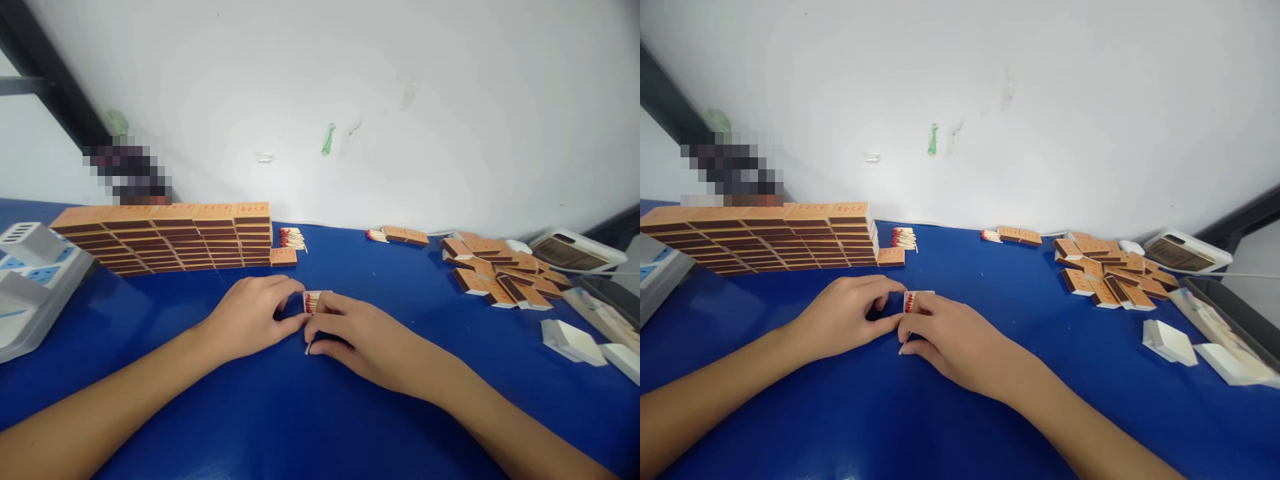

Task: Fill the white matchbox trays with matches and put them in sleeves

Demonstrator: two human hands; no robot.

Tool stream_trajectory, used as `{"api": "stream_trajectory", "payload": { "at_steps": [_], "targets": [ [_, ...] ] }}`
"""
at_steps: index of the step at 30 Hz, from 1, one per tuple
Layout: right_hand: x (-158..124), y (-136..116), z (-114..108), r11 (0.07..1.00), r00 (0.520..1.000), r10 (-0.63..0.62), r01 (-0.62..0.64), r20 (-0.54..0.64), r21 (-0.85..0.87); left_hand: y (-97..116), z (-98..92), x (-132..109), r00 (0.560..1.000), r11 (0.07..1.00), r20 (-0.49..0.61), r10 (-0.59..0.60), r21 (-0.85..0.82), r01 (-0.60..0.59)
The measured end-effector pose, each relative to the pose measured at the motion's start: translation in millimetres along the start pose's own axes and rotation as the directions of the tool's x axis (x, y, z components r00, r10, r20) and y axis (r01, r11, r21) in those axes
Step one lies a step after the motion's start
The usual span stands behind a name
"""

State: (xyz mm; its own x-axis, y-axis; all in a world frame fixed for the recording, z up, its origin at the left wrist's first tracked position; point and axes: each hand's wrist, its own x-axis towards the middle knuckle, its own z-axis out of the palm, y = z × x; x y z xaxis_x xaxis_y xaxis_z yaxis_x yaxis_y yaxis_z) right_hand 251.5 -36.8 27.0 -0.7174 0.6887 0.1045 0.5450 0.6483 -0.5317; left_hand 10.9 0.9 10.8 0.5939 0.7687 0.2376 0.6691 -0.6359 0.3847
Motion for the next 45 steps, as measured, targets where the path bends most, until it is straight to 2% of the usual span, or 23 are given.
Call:
{"api": "stream_trajectory", "payload": {
  "at_steps": [5,8,11,13,15,20,26,29,36,40,42,45],
  "targets": [
    [4,-6,2,0.992,1.000,-0.026,0.025,-0.007,-0.120,-1,0.0,0,1.000,1.000,-0.004,-0.002,0.005,0.002],
    [3,-9,-5,0.983,0.995,-0.022,0.003,-0.100,-0.184,-1,0.6,-1,1.000,1.000,0.003,-0.002,0.014,0.002],
    [0,-3,-16,0.991,0.965,0.046,-0.078,-0.260,-0.112,-1,1.3,-1,1.000,1.000,0.000,0.000,0.023,0.000],
    [-2,5,-21,0.991,0.942,0.098,-0.123,-0.320,-0.059,-1,1.7,0,1.000,1.000,-0.003,0.000,0.026,0.000],
    [-3,12,-22,0.989,0.933,0.123,-0.145,-0.339,-0.040,0,1.8,0,1.000,1.000,-0.002,-0.002,0.024,0.002],
    [0,19,-13,0.993,0.929,0.091,-0.112,-0.358,-0.038,2,0.1,-1,1.000,1.000,0.018,0.003,0.030,-0.004],
    [9,18,-1,0.942,0.820,0.316,-0.214,-0.478,0.257,2,-1.1,-1,1.000,1.000,0.024,0.010,0.029,-0.010],
    [12,22,3,0.921,0.792,0.369,-0.240,-0.486,0.308,2,-0.8,-1,1.000,1.000,0.021,0.007,0.023,-0.007],
    [12,29,9,0.947,0.853,0.319,-0.272,-0.413,0.170,1,0.2,-1,1.000,1.000,0.018,-0.002,0.022,0.002],
    [12,28,8,0.963,0.872,0.269,-0.240,-0.408,0.122,1,0.0,-2,1.000,1.000,0.015,0.000,0.028,0.000],
    [11,38,0,0.973,0.867,0.226,-0.221,-0.444,0.065,2,-0.7,-1,1.000,1.000,0.017,-0.001,0.025,0.001],
    [9,77,-26,0.958,0.825,0.163,-0.264,-0.541,-0.114,3,-2.0,0,1.000,1.000,0.021,-0.007,0.015,0.006]
  ]
}}
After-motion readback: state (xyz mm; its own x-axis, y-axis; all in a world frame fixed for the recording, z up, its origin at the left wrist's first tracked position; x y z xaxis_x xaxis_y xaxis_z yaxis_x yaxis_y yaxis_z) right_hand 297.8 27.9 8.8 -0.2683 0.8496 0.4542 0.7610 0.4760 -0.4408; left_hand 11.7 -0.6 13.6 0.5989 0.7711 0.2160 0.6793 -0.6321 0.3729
